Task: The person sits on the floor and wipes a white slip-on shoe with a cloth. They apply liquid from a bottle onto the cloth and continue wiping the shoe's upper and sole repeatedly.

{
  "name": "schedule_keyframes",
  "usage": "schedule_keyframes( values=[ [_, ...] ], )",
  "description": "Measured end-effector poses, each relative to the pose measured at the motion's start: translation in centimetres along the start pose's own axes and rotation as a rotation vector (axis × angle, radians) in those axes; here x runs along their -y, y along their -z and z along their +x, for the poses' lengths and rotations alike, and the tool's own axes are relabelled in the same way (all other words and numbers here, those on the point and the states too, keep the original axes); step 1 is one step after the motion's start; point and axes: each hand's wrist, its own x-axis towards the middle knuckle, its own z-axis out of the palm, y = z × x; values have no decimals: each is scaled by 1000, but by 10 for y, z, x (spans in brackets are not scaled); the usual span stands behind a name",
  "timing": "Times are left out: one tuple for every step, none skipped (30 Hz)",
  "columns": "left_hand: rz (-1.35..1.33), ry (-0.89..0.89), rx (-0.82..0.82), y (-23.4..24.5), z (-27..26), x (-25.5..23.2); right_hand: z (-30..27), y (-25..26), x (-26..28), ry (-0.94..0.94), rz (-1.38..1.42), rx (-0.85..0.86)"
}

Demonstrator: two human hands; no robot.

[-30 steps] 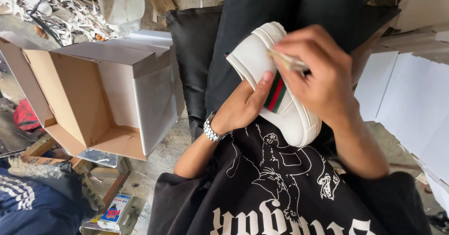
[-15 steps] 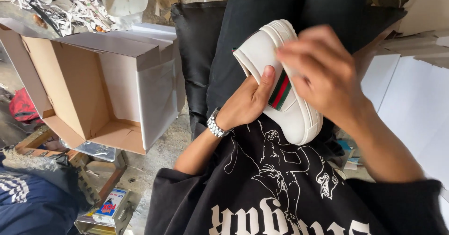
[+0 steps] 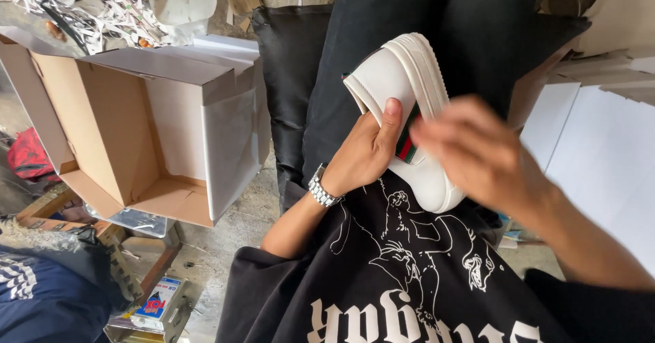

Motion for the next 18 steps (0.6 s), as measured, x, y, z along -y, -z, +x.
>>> schedule_keyframes(
  values=[
    [-24, -36, -7, 1, -1, -2, -24, -2, 11, -5, 2, 66],
    [-49, -73, -14, 2, -2, -4, -48, -5, 21, -10, 5, 132],
    [-54, -71, -17, 4, -2, 1, -45, -1, 26, -9, 6, 138],
    [-120, -111, 0, 5, -2, 6, -43, 3, 30, -46, 149, 152],
    [-180, -151, 21, 7, -2, 11, -40, 5, 36, -85, 291, 159],
    [-179, -149, 22, 8, -5, 21, -33, 5, 29, -86, 293, 158],
    [-190, -30, 5, 8, -7, 31, -26, 5, 22, -90, 256, 123],
    [-201, 88, -12, 9, -9, 41, -19, 6, 15, -94, 220, 89],
    [-200, 88, -14, 8, -8, 40, -8, -1, 3, -91, 221, 88],
    [-199, 74, -6, 7, -8, 39, 3, -7, -10, -72, 112, 2],
    [-198, 56, 2, 6, -6, 37, 14, -12, -23, -51, 0, -84],
    [-196, 52, 0, 7, -5, 36, 23, -9, -22, -47, -2, -85],
    [-222, 60, -3, 6, -5, 36, 31, -7, -20, -40, -33, -106],
    [-247, 68, -7, 6, -5, 36, 39, -5, -20, -33, -63, -127],
    [-249, 68, -7, 4, -4, 38, 29, -11, -10, -33, -63, -125],
    [-265, 55, -26, 2, -4, 41, 20, -17, -1, 27, -43, 10],
    [-280, 45, -43, 1, -4, 45, 10, -23, 9, 85, -20, 144],
    [-281, 47, -43, 1, -3, 45, 16, -21, 0, 84, -18, 145]
  ],
)
